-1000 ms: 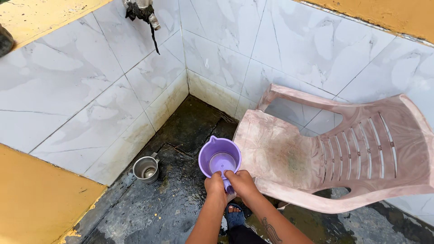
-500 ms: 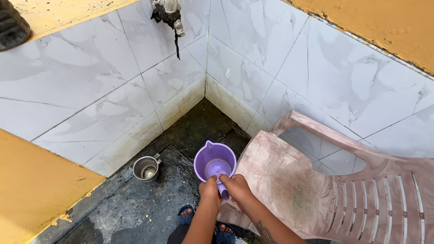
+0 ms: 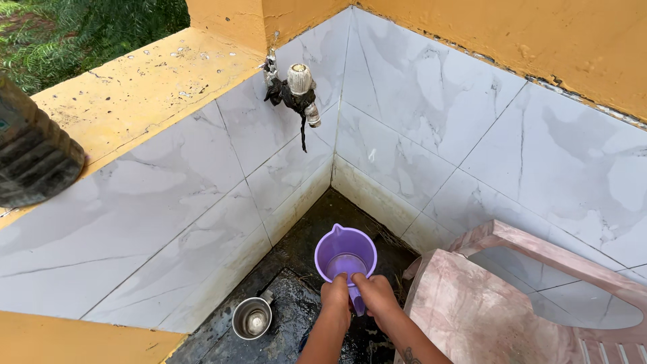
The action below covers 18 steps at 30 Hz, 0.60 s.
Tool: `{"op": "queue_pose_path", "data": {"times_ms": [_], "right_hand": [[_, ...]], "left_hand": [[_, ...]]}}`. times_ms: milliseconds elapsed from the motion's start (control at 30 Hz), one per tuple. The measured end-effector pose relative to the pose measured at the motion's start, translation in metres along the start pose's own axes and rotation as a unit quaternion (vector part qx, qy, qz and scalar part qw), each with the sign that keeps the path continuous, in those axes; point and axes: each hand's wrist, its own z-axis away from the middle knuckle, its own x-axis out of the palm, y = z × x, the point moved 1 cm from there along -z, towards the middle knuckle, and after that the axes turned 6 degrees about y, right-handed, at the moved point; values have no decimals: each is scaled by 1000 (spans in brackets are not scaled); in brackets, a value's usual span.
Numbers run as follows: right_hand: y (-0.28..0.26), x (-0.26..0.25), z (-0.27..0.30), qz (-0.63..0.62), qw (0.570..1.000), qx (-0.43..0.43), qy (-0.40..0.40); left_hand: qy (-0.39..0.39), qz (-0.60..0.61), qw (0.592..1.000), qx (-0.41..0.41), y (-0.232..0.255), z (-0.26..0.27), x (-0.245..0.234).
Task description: The person fills a purple pitcher with water from a tap and pours it into several potted plants on a rooftop.
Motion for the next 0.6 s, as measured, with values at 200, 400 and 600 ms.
{"op": "queue_pose_path", "data": {"times_ms": [200, 400, 600], "right_hand": [[-28, 35, -32, -17, 999, -40, 2], [-65, 45, -58, -48, 993, -107, 14], [-120, 56, -78, 28, 995, -91, -31]], "left_hand": [[-34, 9, 999, 36, 45, -27, -6], [-64, -104, 992, -27, 98, -28, -12], [18, -73, 997, -21, 142, -33, -11]]}}
